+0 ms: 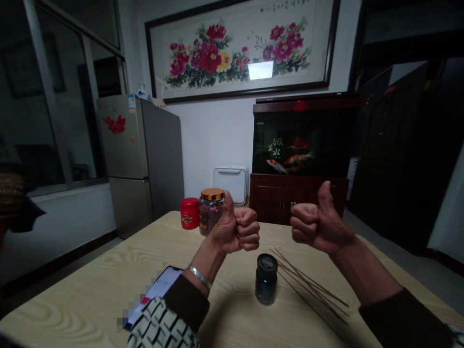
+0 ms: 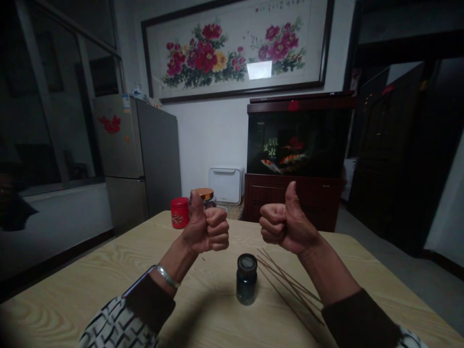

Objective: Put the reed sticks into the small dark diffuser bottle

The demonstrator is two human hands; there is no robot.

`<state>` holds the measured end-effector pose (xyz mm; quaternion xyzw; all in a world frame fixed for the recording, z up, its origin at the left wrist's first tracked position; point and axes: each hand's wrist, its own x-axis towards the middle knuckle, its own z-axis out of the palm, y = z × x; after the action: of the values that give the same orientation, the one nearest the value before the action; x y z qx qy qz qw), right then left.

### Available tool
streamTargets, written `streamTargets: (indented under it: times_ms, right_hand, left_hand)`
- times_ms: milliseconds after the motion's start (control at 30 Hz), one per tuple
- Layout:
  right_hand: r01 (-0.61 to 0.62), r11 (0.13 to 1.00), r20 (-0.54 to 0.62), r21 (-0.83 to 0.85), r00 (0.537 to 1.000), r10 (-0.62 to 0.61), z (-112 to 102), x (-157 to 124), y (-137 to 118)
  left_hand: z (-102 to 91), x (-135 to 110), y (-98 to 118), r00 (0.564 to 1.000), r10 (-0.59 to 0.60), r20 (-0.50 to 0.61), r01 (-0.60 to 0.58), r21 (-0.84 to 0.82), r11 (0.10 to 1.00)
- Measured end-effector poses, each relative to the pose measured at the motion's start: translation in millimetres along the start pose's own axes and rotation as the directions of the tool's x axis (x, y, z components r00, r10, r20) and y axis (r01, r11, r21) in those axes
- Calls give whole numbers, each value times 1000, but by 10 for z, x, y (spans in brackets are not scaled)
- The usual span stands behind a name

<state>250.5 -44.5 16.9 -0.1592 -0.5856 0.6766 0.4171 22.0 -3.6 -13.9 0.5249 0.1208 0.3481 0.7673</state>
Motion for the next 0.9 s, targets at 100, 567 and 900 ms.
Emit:
streamTargets:
  times_ms: [100,567,900]
  right_hand:
    - [-49,998,27,46,999,47,-43,0,162]
    - [-78,996,48,53,996,75,-194,-75,460]
    - [-429,8,-426,-903,894,-142,-205,-129,1137]
  left_hand:
    - [-79,-18,-173,998,-48,52,50,-35,998]
    - [-269,-29,-471,942,7,337,38,-125,991]
    - [-771,-146,-1419,930,150,-335,7,426,905]
